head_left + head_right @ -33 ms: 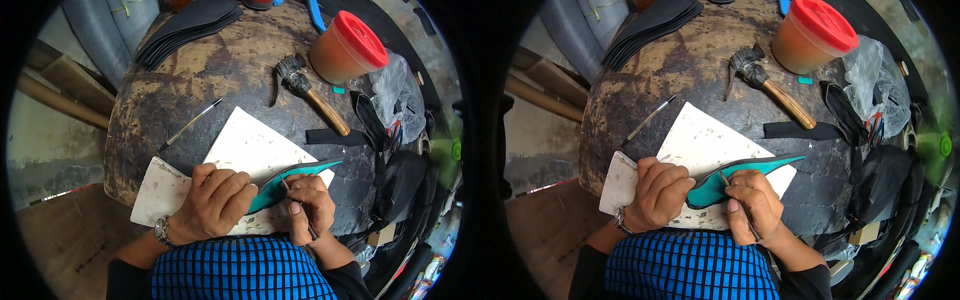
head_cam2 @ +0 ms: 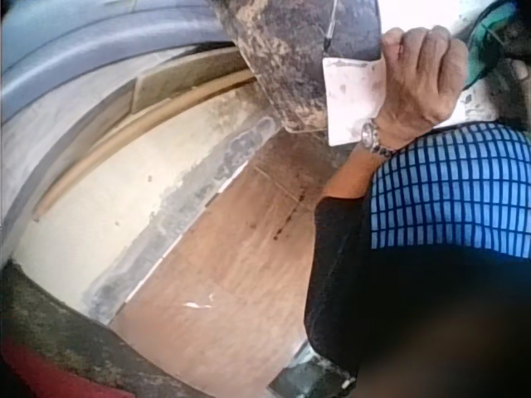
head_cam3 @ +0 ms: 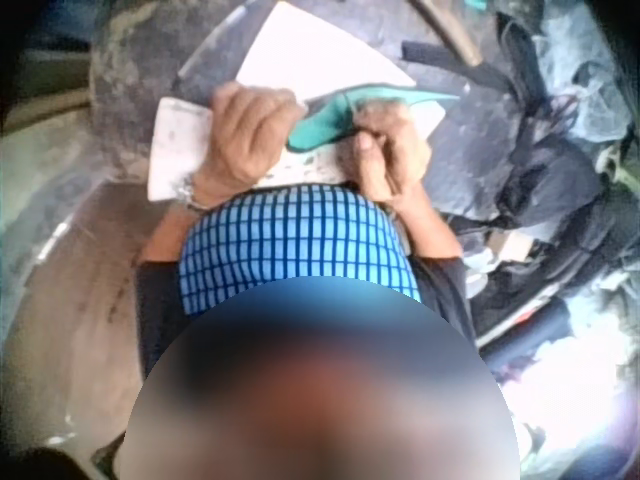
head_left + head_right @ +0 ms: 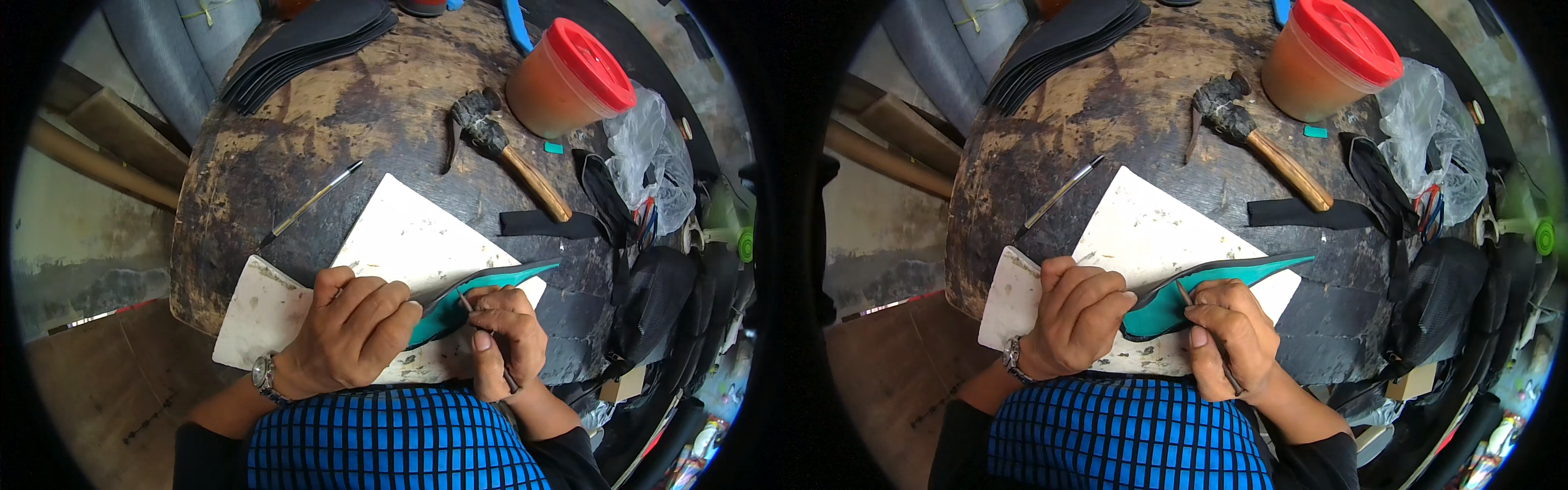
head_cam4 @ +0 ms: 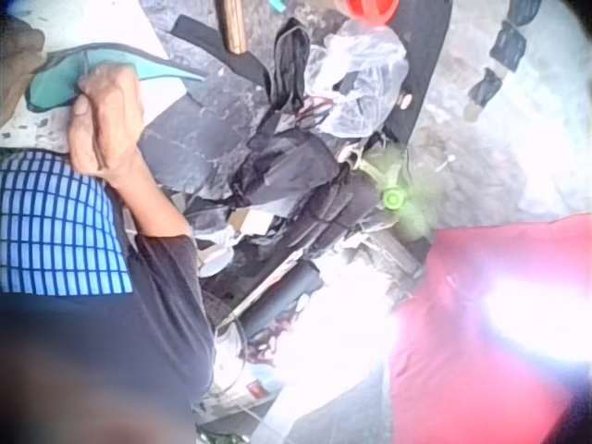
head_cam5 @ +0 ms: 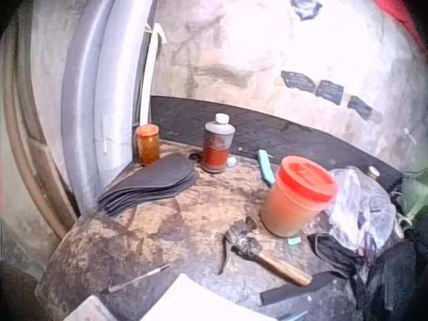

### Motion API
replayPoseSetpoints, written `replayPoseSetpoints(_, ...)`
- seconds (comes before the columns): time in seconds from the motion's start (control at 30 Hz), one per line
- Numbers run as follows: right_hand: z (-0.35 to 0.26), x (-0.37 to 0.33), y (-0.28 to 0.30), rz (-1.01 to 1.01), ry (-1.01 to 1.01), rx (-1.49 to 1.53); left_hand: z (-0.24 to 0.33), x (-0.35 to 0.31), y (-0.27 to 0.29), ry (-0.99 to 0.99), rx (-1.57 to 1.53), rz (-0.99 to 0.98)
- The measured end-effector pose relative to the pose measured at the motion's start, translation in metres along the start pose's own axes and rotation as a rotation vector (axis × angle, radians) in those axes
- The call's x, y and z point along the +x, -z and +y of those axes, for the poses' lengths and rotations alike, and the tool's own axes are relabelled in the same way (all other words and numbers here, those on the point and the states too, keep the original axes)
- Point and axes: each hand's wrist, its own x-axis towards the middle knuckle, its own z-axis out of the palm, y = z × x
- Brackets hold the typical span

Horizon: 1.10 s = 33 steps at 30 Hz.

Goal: The person assembles a shoe insole by attaching a black rubber strip to a green insole. They use a hammer to tap the strip into place and a pointed tool to press the edges. The person flips the insole to inspect the attachment and continues securing the strip along the perimeter.

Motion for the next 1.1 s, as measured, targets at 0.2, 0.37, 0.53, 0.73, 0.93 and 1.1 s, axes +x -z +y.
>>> replayPoseSetpoints(0.2, 0.002, 0.002, 0.002, -0.042, 0.153, 0.032, -0.003, 0.006, 0.001, 0.070, -0.155, -0.081)
replayPoseSetpoints(0.37, 0.015, 0.000, -0.009, -0.005, 0.039, -0.013, -0.006, 0.011, 0.006, 0.273, -0.253, -0.351)
replayPoseSetpoints(0.53, 0.014, -0.005, -0.008, -0.110, 0.040, -0.135, -0.004, 0.012, 0.008, 0.354, -0.208, -0.359)
replayPoseSetpoints(0.73, 0.011, -0.002, -0.011, -0.207, 0.088, -0.260, -0.006, 0.011, 0.009, 0.364, -0.198, -0.390)
replayPoseSetpoints(0.93, 0.010, 0.000, -0.012, -0.230, 0.088, -0.304, -0.006, 0.012, 0.010, 0.390, -0.225, -0.398)
replayPoseSetpoints(1.1, 0.010, 0.002, -0.013, -0.255, 0.074, -0.314, -0.007, 0.013, 0.010, 0.391, -0.229, -0.397)
